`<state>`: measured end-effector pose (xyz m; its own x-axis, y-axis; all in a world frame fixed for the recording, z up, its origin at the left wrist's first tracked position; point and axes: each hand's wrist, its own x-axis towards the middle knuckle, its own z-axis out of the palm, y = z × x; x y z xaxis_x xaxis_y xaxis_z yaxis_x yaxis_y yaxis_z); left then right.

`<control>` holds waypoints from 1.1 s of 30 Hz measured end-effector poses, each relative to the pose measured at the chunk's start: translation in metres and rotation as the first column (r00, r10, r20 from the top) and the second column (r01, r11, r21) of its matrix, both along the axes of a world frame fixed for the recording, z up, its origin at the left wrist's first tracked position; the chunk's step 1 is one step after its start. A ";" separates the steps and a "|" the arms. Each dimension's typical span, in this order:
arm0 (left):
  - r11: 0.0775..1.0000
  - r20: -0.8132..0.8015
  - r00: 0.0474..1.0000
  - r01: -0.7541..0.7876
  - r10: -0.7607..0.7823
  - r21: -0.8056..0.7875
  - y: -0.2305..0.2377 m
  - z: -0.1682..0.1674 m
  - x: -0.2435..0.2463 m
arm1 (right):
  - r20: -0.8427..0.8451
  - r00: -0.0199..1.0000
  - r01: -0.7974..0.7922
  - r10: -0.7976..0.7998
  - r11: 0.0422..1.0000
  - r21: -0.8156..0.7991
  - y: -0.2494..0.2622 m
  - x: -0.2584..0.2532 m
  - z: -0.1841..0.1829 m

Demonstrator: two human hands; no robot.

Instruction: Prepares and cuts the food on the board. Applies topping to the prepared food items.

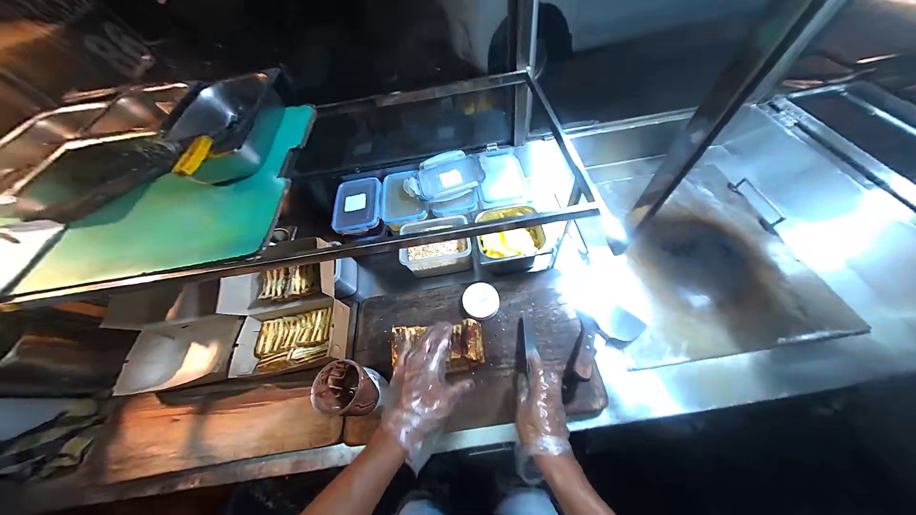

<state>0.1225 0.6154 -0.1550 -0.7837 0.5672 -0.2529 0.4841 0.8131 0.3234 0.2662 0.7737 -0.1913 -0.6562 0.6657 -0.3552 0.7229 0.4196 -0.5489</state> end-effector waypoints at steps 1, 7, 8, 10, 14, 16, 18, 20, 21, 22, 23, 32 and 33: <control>0.990 -0.036 0.997 -0.067 0.072 0.125 -0.016 0.004 0.011 | 0.094 0.992 -0.086 0.084 0.996 0.015 0.003 0.003 0.008; 0.781 -0.193 0.911 -0.187 0.365 0.596 -0.089 0.022 0.068 | -0.232 0.833 -0.395 0.502 0.833 0.388 -0.005 -0.043 0.048; 0.783 -0.183 0.905 -0.214 0.385 0.584 -0.095 0.023 0.076 | -0.123 0.784 -0.543 0.608 0.769 0.337 -0.007 -0.071 0.052; 0.788 -0.145 0.897 -0.278 0.417 0.550 -0.106 0.023 0.090 | 0.130 0.662 -0.749 0.738 0.650 0.129 -0.016 -0.126 0.049; 0.745 -0.015 0.866 -0.421 0.500 0.518 -0.125 0.027 0.116 | 0.326 0.536 -0.817 0.779 0.575 -0.031 -0.034 -0.172 0.024; 0.681 0.054 0.821 -0.506 0.569 0.529 -0.142 0.022 0.130 | 0.356 0.519 -0.823 0.777 0.566 -0.037 -0.032 -0.172 0.026; 0.586 0.137 0.761 -0.589 0.634 0.557 -0.158 0.015 0.144 | 0.340 0.518 -0.825 0.785 0.564 -0.045 -0.023 -0.168 0.028; 0.489 0.217 0.688 -0.669 0.693 0.560 -0.168 0.009 0.160 | 0.332 0.509 -0.827 0.794 0.559 -0.068 -0.019 -0.164 0.028; 0.450 0.249 0.657 -0.698 0.711 0.556 -0.171 0.006 0.166 | 0.341 0.499 -0.831 0.796 0.552 -0.073 -0.020 -0.164 0.026; 0.421 0.277 0.637 -0.717 0.719 0.556 -0.173 0.002 0.171 | 0.353 0.489 -0.836 0.798 0.544 -0.070 -0.022 -0.165 0.024; 0.406 0.288 0.632 -0.719 0.719 0.565 -0.173 -0.002 0.173 | 0.362 0.483 -0.841 0.797 0.538 -0.062 -0.025 -0.167 0.021; 0.394 0.341 0.636 -0.729 0.692 0.559 -0.163 -0.003 0.157 | 0.395 0.452 -0.866 0.800 0.499 -0.019 -0.033 -0.159 0.017; 0.401 0.347 0.640 -0.730 0.686 0.554 -0.163 -0.003 0.153 | 0.396 0.458 -0.863 0.796 0.506 -0.019 -0.033 -0.160 0.016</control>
